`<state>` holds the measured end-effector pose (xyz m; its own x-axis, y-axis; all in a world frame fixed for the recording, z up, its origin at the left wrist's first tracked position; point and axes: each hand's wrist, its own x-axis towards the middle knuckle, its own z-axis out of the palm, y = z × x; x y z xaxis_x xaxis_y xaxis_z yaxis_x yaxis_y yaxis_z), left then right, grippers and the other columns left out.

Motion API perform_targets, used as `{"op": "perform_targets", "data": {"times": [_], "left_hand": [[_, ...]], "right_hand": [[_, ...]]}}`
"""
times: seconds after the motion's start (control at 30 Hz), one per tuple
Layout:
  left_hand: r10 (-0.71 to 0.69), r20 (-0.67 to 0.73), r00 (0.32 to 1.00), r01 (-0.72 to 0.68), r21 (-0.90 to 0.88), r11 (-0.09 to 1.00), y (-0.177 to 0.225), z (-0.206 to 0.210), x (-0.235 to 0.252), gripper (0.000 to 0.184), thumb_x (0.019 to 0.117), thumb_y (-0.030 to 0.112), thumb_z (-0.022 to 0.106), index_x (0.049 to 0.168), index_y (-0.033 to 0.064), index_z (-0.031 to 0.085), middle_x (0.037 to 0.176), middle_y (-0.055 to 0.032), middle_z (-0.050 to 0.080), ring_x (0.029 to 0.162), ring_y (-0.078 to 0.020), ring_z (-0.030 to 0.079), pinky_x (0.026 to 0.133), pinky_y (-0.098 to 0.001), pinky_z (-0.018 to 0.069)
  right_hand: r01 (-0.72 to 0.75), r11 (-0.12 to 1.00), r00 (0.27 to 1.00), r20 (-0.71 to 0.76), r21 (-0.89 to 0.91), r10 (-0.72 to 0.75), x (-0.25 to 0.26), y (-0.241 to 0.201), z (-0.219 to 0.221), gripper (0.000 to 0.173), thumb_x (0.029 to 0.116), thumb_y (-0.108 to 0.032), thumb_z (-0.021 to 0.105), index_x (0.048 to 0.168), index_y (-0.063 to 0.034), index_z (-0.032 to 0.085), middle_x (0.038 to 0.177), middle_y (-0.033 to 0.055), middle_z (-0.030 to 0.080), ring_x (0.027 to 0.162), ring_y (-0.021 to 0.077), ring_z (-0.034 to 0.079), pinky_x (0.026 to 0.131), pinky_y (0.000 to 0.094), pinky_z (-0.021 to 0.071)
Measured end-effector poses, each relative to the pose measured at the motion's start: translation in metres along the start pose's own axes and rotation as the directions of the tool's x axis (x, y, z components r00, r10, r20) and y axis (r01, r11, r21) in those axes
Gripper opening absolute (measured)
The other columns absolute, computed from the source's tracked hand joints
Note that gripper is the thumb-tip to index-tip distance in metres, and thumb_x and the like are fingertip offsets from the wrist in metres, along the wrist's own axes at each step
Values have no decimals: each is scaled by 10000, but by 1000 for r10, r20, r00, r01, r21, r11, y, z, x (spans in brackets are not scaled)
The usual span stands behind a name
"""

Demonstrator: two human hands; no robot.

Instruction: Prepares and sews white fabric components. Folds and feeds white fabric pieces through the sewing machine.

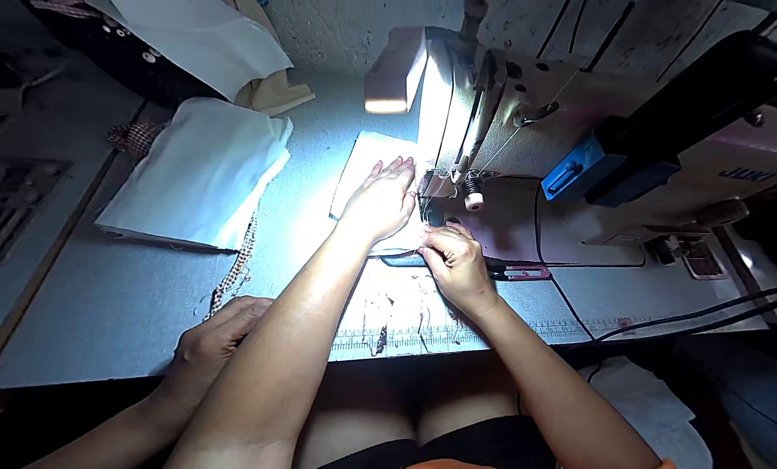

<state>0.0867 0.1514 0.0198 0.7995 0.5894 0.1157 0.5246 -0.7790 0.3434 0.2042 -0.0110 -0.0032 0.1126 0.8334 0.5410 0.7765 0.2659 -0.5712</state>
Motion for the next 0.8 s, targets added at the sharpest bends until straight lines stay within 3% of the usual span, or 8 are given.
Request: {"op": "perform_targets", "data": {"times": [0.1, 0.2, 0.27, 0.33, 0.43, 0.53, 0.63, 0.8], "left_hand": [[37, -52, 998, -37, -3, 999, -4, 1, 4, 507, 1067, 230, 340, 1453, -46, 517, 1591, -173, 446, 1539, -285, 322, 1283, -480, 143], [97, -266, 959, -90, 41, 995, 4, -1, -15, 333, 1024, 137, 468, 1219, -48, 664, 1319, -223, 653, 1357, -367, 545, 1222, -495, 292], [43, -368, 929, -51, -12, 999, 22, -4, -42, 260, 946, 174, 536, 1022, 18, 729, 1043, -179, 712, 1081, -364, 662, 1020, -550, 455], [15, -377, 926, -55, -95, 994, 40, -1, -70, 227, 831, 253, 641, 947, 91, 749, 912, -99, 720, 892, -297, 690, 817, -565, 506], [42, -379, 924, -87, -103, 991, 42, 17, -87, 305, 862, 307, 709, 1094, 111, 746, 990, -57, 749, 959, -236, 706, 896, -507, 530], [173, -445, 879, -196, -6, 981, 33, 21, -82, 190, 970, 236, 655, 971, 92, 780, 986, -72, 752, 934, -238, 700, 873, -463, 509], [297, -451, 842, -287, 93, 953, 31, 19, -77, 193, 980, 148, 606, 900, 62, 758, 918, -93, 735, 907, -280, 681, 802, -457, 502], [423, -381, 822, -378, 191, 906, 28, 24, -77, 206, 996, 104, 563, 951, 12, 742, 938, -118, 722, 945, -292, 689, 852, -437, 539]], "right_hand": [[-13, 1000, 1000, 0, 13, 13, 2, 2, 1, 130, 923, -50, 668, 951, -26, 793, 1080, 107, 776, 1138, 213, 709, 1108, 403, 477], [1, 1000, 1000, 5, -3, -1, 4, 3, 3, 124, 924, -54, 672, 943, -26, 792, 1065, 103, 777, 1117, 213, 715, 1096, 408, 485], [7, 1000, 1000, 0, 12, -7, 6, 4, 2, 115, 920, -50, 675, 923, -24, 788, 1047, 105, 778, 1095, 214, 721, 1085, 409, 492], [-15, 999, 1000, 6, 51, 14, 6, 5, 0, 118, 929, -51, 674, 936, -26, 789, 1062, 108, 773, 1095, 216, 716, 1068, 404, 502], [-52, 994, 998, 23, 93, 50, 7, 8, -1, 116, 935, -66, 681, 926, -32, 791, 1062, 100, 774, 1094, 198, 709, 1043, 404, 505], [-75, 990, 997, 33, 118, 72, 9, 8, -4, 105, 936, -79, 693, 920, -47, 792, 1051, 83, 775, 1086, 174, 707, 1033, 411, 506], [-67, 991, 997, 44, 112, 62, 10, 7, -6, 94, 927, -73, 702, 939, -56, 793, 1009, 63, 779, 1046, 162, 713, 1056, 450, 475], [165, 986, 984, 66, 15, -166, 8, 21, -11, 138, 915, -64, 694, 1000, -65, 802, 1047, 62, 787, 1073, 184, 728, 1126, 549, 395]]}}
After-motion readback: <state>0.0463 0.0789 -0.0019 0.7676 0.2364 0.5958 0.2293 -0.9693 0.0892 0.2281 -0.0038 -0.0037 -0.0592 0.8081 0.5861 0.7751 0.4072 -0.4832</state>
